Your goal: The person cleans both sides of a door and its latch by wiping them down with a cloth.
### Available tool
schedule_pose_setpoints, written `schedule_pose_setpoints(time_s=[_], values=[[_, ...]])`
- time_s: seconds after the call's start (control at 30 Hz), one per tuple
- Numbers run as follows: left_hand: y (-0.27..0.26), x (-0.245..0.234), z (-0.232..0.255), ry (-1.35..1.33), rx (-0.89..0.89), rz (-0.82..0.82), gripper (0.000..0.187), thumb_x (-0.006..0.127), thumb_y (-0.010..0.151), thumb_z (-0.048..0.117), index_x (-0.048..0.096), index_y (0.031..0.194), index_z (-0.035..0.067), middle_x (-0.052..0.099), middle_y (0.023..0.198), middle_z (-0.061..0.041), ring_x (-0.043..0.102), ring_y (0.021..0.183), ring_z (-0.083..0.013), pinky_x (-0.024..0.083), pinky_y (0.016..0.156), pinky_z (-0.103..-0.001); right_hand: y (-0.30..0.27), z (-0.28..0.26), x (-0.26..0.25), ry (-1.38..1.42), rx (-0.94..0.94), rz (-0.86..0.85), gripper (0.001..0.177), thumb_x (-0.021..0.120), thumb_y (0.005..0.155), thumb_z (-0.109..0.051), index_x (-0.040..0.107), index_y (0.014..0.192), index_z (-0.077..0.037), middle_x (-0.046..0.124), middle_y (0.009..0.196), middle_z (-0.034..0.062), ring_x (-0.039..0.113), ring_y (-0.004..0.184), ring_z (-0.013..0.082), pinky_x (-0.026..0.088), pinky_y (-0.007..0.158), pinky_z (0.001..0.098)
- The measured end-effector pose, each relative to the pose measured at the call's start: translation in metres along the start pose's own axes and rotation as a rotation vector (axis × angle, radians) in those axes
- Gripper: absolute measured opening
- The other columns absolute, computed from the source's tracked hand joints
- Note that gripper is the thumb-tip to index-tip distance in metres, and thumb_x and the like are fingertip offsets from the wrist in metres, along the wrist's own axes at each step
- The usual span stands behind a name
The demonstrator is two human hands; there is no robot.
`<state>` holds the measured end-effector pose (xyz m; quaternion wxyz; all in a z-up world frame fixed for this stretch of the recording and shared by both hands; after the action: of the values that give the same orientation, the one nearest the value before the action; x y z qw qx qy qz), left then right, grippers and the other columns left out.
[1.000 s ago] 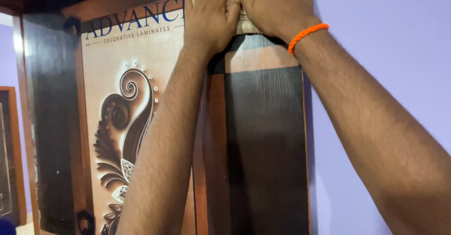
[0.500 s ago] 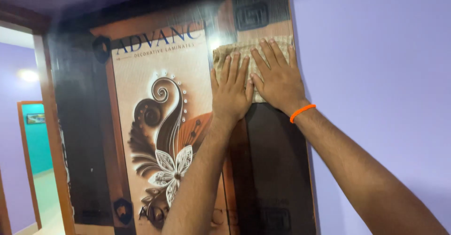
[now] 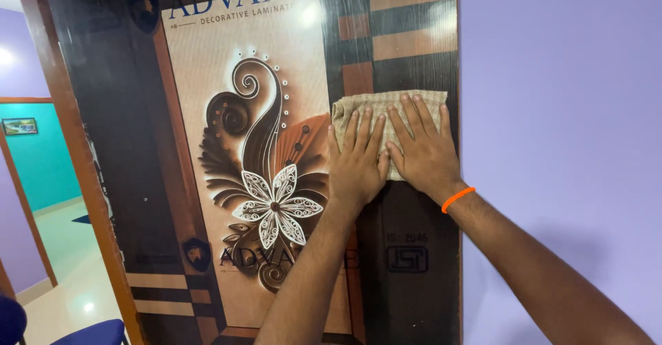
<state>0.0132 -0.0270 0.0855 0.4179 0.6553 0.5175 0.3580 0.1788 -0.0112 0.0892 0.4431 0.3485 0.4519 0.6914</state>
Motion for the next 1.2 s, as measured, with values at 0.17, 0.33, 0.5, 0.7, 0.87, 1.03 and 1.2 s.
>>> schedule_pose_setpoints(time_s=[0.17, 0.33, 0.5, 0.7, 0.87, 1.03, 1.2], values=[[0.015, 0.008, -0.014, -0.009, 0.042, 0.021, 0.063, 0.051, 0.102, 0.038, 0.039, 0.161, 0.018, 0.034, 0.168, -0.007, 0.030, 0.158, -0.0245, 0.018, 0.129, -0.063, 0.016, 0.013, 0.007, 0.015, -0.053, -0.021, 0.062, 0.058, 0.103, -0.040, 0.050, 0.154, -0.007, 0.041, 0.162, 0.0176, 0.032, 0.154, 0.0316, 0.023, 0.123, 0.0646], [0.064, 0.024, -0.044, 0.019, 0.036, -0.064, 0.066, 0.048, 0.103, 0.041, 0.032, 0.164, 0.022, 0.026, 0.171, -0.005, 0.022, 0.160, -0.0241, 0.013, 0.130, -0.063, 0.060, 0.037, 0.025, 0.008, -0.060, 0.001, 0.062, 0.057, 0.110, -0.040, 0.048, 0.160, -0.006, 0.037, 0.168, 0.0185, 0.028, 0.158, 0.0328, 0.018, 0.126, 0.0645], [0.103, 0.031, -0.064, 0.117, 0.013, -0.059, 0.064, 0.048, 0.106, 0.045, 0.030, 0.164, 0.025, 0.022, 0.171, -0.003, 0.018, 0.160, -0.0232, 0.012, 0.129, -0.064, 0.099, 0.054, 0.034, 0.040, -0.103, 0.056, 0.059, 0.059, 0.113, -0.034, 0.045, 0.161, -0.002, 0.038, 0.166, 0.0209, 0.030, 0.159, 0.0357, 0.015, 0.126, 0.0653], [0.096, 0.028, -0.057, 0.127, -0.049, -0.089, 0.063, 0.046, 0.108, 0.043, 0.028, 0.166, 0.026, 0.020, 0.173, -0.001, 0.018, 0.161, -0.0214, 0.010, 0.131, -0.062, 0.096, 0.048, 0.033, 0.050, -0.071, 0.089, 0.058, 0.061, 0.114, -0.032, 0.046, 0.162, -0.004, 0.040, 0.165, 0.0211, 0.031, 0.157, 0.0359, 0.014, 0.126, 0.0655], [0.072, 0.023, -0.050, 0.123, -0.062, -0.073, 0.062, 0.046, 0.109, 0.042, 0.027, 0.165, 0.025, 0.020, 0.173, -0.003, 0.019, 0.161, -0.0222, 0.011, 0.131, -0.063, 0.078, 0.036, 0.032, 0.030, -0.080, 0.080, 0.058, 0.061, 0.114, -0.036, 0.046, 0.161, -0.004, 0.035, 0.168, 0.0202, 0.028, 0.160, 0.0343, 0.016, 0.127, 0.0658], [0.023, 0.011, -0.032, 0.077, -0.085, -0.070, 0.063, 0.048, 0.105, 0.040, 0.031, 0.164, 0.023, 0.024, 0.172, -0.004, 0.022, 0.161, -0.0237, 0.013, 0.130, -0.063, 0.041, 0.010, 0.024, 0.014, -0.061, 0.007, 0.063, 0.060, 0.111, -0.041, 0.048, 0.162, -0.007, 0.033, 0.170, 0.0185, 0.026, 0.159, 0.0332, 0.018, 0.125, 0.0670], [-0.042, -0.004, -0.011, 0.012, -0.084, -0.072, 0.061, 0.048, 0.106, 0.038, 0.035, 0.163, 0.019, 0.028, 0.171, -0.007, 0.025, 0.160, -0.0257, 0.014, 0.130, -0.063, -0.016, -0.026, 0.013, 0.024, -0.036, -0.062, 0.064, 0.060, 0.104, -0.042, 0.050, 0.158, -0.010, 0.036, 0.167, 0.0160, 0.029, 0.157, 0.0307, 0.022, 0.124, 0.0660]])
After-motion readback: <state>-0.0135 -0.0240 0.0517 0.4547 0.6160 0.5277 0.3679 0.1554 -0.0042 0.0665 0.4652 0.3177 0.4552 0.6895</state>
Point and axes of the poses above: each hand's wrist, its own y-axis towards the middle knuckle, its own x-axis out of the palm, z = x × y, the point moved 1 cm from there along y, towards the middle knuckle
